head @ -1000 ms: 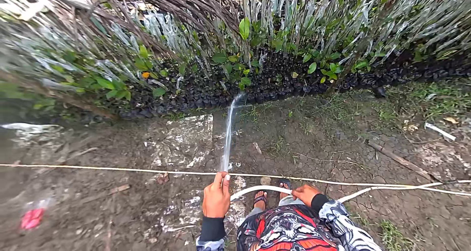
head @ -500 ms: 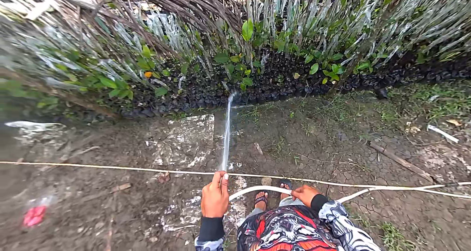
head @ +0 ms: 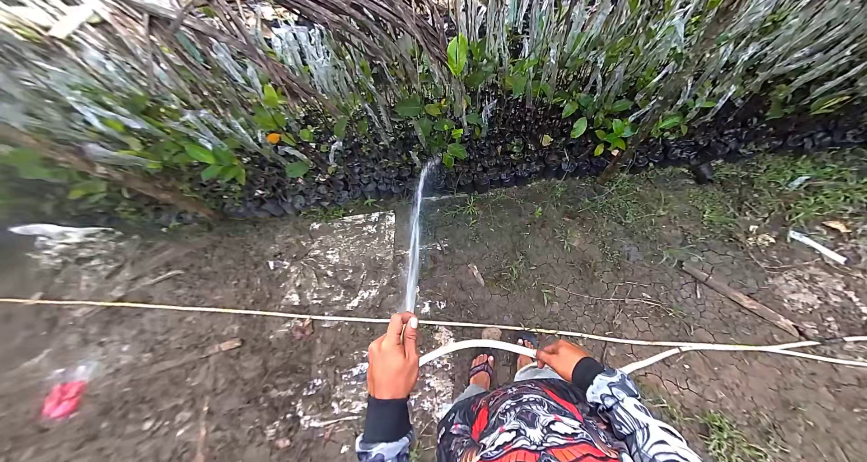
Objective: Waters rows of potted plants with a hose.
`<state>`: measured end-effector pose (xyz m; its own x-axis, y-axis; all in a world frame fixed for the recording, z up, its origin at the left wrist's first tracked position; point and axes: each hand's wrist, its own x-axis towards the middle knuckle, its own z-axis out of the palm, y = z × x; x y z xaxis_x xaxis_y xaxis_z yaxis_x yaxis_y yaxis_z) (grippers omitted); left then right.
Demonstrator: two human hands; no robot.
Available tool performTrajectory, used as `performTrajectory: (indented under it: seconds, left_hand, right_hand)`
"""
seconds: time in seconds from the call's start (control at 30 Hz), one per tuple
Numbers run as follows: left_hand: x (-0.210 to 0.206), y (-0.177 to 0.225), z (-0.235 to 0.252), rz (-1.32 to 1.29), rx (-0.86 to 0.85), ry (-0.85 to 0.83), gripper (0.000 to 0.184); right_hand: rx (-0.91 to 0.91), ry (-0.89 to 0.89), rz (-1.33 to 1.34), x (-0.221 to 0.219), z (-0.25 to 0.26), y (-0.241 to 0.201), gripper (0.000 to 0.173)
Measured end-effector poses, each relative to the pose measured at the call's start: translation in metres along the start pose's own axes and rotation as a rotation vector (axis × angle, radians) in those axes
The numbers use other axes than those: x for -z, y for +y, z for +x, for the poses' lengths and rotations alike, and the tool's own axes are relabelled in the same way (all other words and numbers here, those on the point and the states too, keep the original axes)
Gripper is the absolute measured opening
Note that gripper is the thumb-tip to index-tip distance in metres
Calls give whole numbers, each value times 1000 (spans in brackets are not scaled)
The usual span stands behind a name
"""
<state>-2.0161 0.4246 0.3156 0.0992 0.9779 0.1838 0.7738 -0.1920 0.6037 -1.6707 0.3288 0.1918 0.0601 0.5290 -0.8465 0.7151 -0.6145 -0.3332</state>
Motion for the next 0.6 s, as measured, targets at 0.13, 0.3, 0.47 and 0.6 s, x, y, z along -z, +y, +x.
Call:
performTrajectory:
  seconds: [0.13,0.3,0.47,0.6]
  left_hand:
    - [-2,1,4,-22,-39,25,41]
    - [-5,2,9,-27,-58,20,42]
    - [1,6,15,-15,-53,85,42]
    - [3,8,20,-9,-81,80,41]
  right_hand:
    - [3,19,8,-3,7,6,49]
    - [1,17,18,0,5,6,50]
    - [14,35,20,-1,7,9,50]
    - [27,44,23,2,5,5,49]
